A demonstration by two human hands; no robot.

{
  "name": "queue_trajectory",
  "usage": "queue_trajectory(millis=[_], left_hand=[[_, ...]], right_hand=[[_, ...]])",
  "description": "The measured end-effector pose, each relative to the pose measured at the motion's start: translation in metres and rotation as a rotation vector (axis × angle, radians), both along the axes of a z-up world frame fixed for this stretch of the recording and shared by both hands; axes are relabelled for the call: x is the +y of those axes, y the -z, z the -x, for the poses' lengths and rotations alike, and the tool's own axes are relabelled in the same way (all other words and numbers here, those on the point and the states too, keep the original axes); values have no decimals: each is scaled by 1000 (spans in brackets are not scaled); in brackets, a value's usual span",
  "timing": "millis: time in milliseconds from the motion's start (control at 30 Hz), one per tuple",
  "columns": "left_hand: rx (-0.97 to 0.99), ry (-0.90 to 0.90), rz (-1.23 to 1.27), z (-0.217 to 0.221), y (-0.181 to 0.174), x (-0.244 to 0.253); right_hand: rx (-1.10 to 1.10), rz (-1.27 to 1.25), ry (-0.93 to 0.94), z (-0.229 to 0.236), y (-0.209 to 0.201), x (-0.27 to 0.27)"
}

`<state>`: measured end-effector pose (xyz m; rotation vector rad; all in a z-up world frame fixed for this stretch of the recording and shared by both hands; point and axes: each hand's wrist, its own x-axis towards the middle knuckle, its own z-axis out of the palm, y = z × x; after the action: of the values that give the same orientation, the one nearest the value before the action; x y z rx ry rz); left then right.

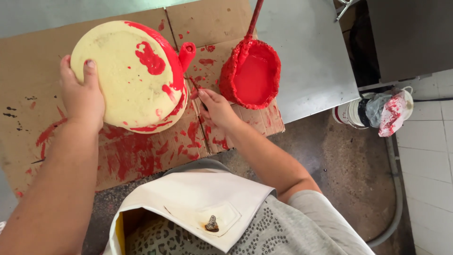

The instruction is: Waxing cheese wheels by applying red wax with a roller and brush

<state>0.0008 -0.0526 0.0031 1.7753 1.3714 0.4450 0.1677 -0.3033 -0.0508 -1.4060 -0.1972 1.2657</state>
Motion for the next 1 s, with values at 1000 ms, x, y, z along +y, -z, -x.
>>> queue_trajectory(millis=[1000], left_hand=[[-71, -18, 186, 3, -8, 21]], right_hand=[[-266, 82, -47, -31, -5, 31]])
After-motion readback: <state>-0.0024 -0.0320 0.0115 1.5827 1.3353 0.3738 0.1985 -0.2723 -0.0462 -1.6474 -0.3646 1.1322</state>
